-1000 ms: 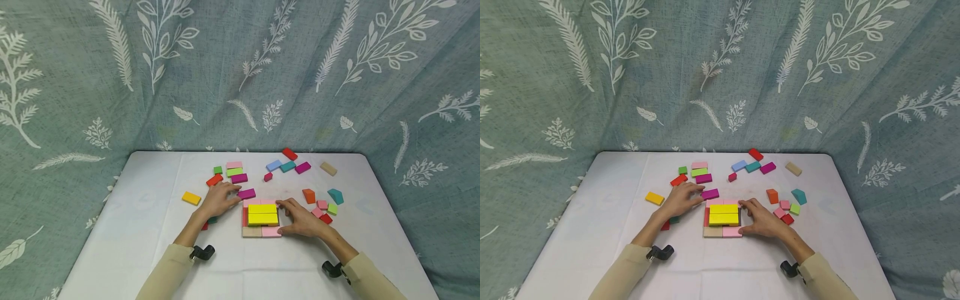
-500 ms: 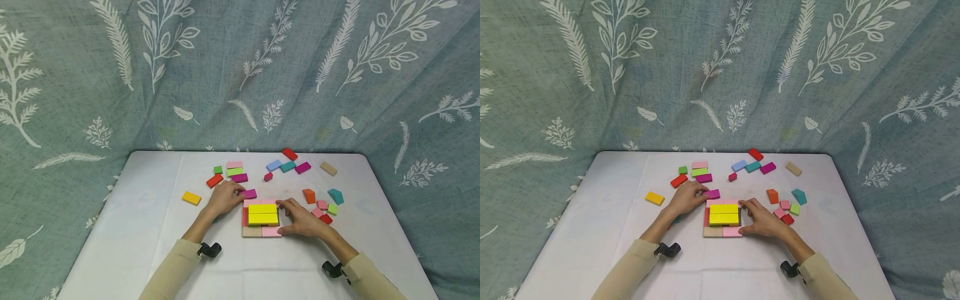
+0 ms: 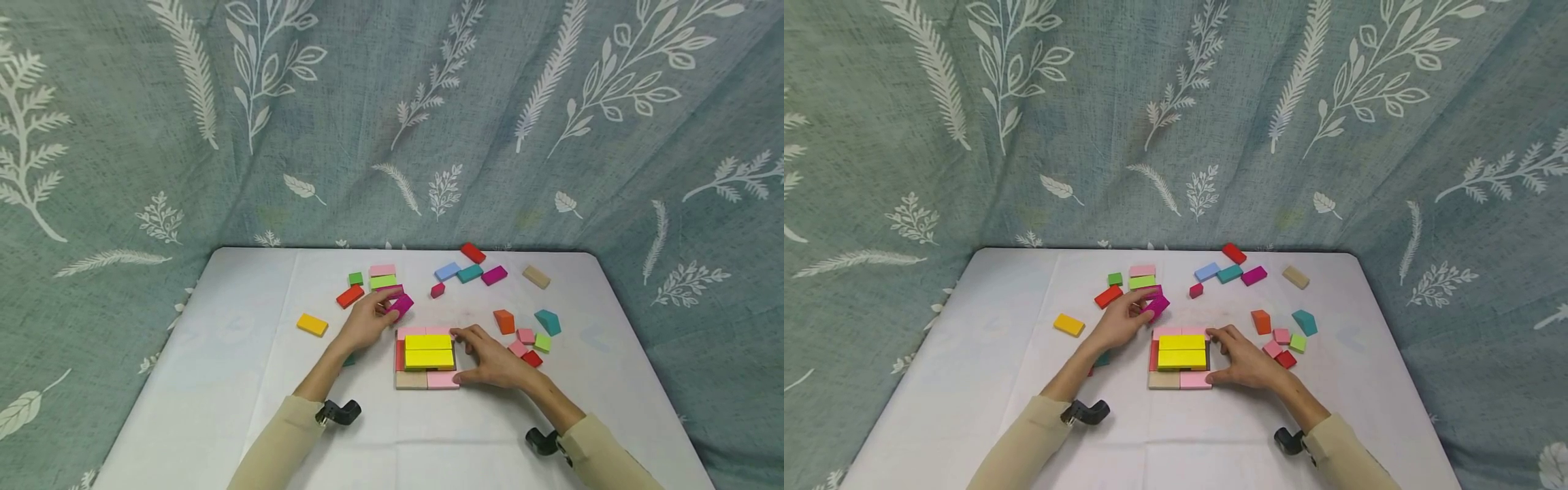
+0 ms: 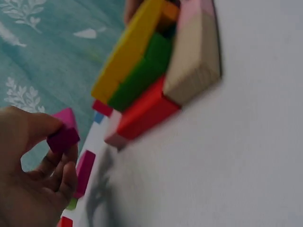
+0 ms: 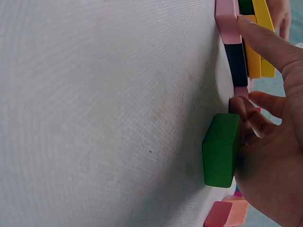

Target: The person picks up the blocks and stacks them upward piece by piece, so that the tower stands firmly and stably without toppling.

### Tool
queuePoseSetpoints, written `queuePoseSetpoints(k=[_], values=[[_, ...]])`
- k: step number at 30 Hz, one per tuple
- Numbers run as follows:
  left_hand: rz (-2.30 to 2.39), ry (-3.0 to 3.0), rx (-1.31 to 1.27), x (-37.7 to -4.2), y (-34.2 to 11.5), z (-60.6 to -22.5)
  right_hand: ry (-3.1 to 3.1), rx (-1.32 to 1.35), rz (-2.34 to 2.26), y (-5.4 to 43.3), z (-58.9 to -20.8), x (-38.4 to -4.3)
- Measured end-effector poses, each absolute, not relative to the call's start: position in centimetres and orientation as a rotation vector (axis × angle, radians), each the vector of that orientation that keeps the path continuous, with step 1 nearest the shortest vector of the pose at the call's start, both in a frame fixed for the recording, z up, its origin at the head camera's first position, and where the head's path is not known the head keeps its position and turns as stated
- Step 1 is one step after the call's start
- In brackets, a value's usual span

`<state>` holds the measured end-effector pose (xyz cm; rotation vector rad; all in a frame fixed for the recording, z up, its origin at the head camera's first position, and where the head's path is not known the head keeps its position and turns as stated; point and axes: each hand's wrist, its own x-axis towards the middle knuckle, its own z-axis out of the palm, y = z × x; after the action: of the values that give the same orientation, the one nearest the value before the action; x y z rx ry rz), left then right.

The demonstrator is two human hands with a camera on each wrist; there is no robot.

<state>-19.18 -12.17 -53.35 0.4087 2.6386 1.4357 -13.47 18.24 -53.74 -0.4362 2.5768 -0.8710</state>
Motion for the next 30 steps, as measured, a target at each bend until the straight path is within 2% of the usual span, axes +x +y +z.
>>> queuePoseSetpoints(k=[5, 13, 21, 30], values=[[1.757, 2.238, 0.314, -18.2, -12.2, -52.1, 2.578, -0.443, -0.885, 18.2, -53.6, -13.4], [1.862, 2.067, 0.319, -16.6, -11.4, -51.4, 2.578, -0.455, -0.878, 18.2, -53.5, -13.4], [1.707, 2.309, 0.475, -15.4, -10.8, -52.0, 2.573, -0.469, -0.881, 18.3, -53.6, -13.5], [1.584, 2.392, 0.538, -14.8, -10.5, -53.2, 2.568, -0.488, -0.883, 18.4, -53.7, -13.5]])
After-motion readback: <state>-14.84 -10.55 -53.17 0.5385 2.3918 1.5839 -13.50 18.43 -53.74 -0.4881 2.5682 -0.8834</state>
